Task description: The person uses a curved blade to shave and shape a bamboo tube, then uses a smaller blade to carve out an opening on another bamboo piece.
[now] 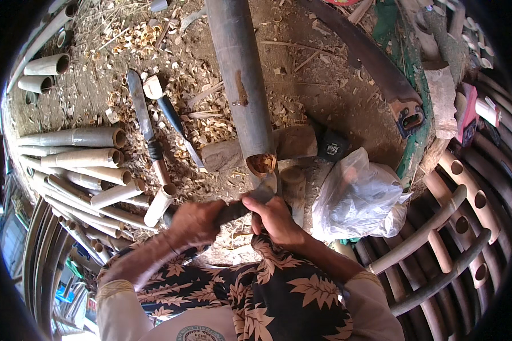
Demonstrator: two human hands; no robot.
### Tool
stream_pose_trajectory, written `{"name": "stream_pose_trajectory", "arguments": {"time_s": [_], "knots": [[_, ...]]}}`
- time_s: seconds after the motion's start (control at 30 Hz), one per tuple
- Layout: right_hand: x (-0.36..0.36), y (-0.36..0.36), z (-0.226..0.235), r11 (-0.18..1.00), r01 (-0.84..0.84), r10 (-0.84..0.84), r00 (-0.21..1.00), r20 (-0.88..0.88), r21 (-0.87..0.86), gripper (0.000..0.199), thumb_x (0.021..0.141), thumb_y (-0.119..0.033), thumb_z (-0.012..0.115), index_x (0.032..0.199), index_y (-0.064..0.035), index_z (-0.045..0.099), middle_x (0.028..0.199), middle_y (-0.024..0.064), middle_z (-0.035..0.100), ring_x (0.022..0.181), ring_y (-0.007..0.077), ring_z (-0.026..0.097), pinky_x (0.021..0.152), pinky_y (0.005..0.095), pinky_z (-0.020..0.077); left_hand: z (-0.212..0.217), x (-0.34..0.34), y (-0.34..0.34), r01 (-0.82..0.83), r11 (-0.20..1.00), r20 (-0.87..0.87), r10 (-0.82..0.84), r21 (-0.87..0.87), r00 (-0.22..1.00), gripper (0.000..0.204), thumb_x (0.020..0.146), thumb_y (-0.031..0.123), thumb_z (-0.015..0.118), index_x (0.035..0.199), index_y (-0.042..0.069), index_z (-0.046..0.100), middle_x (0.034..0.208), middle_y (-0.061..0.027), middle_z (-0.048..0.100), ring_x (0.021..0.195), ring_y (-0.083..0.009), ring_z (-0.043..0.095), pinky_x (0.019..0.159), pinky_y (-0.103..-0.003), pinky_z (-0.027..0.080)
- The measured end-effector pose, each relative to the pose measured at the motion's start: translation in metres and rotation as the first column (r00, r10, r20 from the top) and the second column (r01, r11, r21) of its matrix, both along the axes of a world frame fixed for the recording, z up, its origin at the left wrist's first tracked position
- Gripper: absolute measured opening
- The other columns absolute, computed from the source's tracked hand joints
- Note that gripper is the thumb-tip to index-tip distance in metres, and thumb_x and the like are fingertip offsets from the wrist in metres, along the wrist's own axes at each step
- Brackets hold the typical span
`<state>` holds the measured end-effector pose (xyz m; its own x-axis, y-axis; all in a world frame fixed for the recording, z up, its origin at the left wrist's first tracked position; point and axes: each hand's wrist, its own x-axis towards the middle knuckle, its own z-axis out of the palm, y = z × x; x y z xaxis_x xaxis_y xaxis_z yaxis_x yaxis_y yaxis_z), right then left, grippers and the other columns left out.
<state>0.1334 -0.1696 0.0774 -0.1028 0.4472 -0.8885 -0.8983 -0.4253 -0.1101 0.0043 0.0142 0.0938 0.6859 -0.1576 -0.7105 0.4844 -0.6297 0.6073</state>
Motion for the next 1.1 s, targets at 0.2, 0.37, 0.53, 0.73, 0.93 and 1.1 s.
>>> {"name": "stream_pose_trajectory", "arguments": {"time_s": [0.2, 0.37, 0.53, 0.73, 0.93, 1.1], "knots": [[0.013, -0.005, 0.035, 0.99, -0.13, 0.122, 0.982, 0.141, 0.05, 0.032, 0.098, -0.03, 0.055, 0.117, -0.005, 0.056, 0.064, 0.0053, 0.058, 0.049, 0.0138, 0.057, 0.048, 0.0289, 0.0441, 0.012, -0.005, -0.018, -0.073, 0.987, 0.268, 0.032, 0.143, 0.963, 0.016, 0.085, 0.009, 0.059, 0.099, 0.006, 0.053, 0.081, -0.0098, 0.061, 0.072, -0.0198, 0.066, 0.053, -0.038, 0.051], [-0.002, 0.005, -0.006, 0.952, 0.301, -0.259, 0.879, -0.4, 0.046, 0.03, 0.1, -0.023, 0.05, 0.126, -0.0076, 0.052, 0.061, 0.0078, 0.057, 0.053, 0.0191, 0.058, 0.068, 0.0381, 0.0485, 0.034, 0.054, 0.049, 0.248, 0.962, -0.024, -0.247, 0.117, 0.969, 0.016, 0.079, 0.018, 0.063, 0.09, 0.009, 0.056, 0.065, -0.0084, 0.06, 0.057, -0.0256, 0.064, 0.054, -0.041, 0.052], [-0.001, 0.006, -0.004, 0.994, 0.101, -0.101, 0.995, -0.017, -0.036, 0.029, 0.093, -0.028, 0.062, 0.107, -0.0028, 0.065, 0.059, 0.0045, 0.055, 0.048, 0.0144, 0.055, 0.047, 0.0305, 0.0458, 0.006, 0.017, 0.016, 0.021, 0.999, -0.154, -0.028, -0.041, 0.988, 0.014, 0.082, 0.017, 0.057, 0.095, 0.01, 0.057, 0.067, -0.0081, 0.063, 0.058, -0.0271, 0.064, 0.053, -0.043, 0.053], [0.005, -0.005, 0.003, 0.922, -0.288, 0.382, 0.791, 0.478, -0.259, 0.04, 0.098, -0.033, 0.05, 0.088, 0.0008, 0.068, 0.064, 0.0065, 0.065, 0.049, 0.0174, 0.059, 0.049, 0.0317, 0.0469, 0.014, 0.01, -0.089, -0.594, 0.799, -0.367, 0.528, -0.092, 0.766, 0.047, 0.077, 0.024, 0.071, 0.115, 0.003, 0.053, 0.08, -0.0252, 0.067, 0.073, -0.0444, 0.066, 0.067, -0.045, 0.055], [0.006, -0.001, -0.007, 0.837, -0.323, 0.546, 0.548, 0.634, -0.442, 0.047, 0.1, -0.036, 0.044, 0.088, 0.0032, 0.066, 0.057, 0.01, 0.064, 0.054, 0.0232, 0.063, 0.059, 0.0355, 0.0484, 0.009, 0.028, -0.131, -0.749, 0.656, -0.364, 0.679, -0.088, 0.638, 0.055, 0.078, 0.026, 0.069, 0.12, -0.003, 0.048, 0.082, -0.0305, 0.065, 0.079, -0.0482, 0.065, 0.069, -0.05, 0.053], [-0.001, -0.006, -0.014, 0.841, -0.304, 0.539, 0.535, 0.651, -0.447, 0.046, 0.1, -0.034, 0.044, 0.086, 0.0032, 0.066, 0.056, 0.0102, 0.063, 0.054, 0.0232, 0.064, 0.059, 0.0355, 0.0485, -0.008, 0.014, -0.149, -0.739, 0.664, -0.251, 0.7, -0.115, 0.668, 0.058, 0.078, 0.023, 0.068, 0.125, -0.003, 0.046, 0.082, -0.0314, 0.064, 0.078, -0.0481, 0.065, 0.066, -0.049, 0.052]]}}
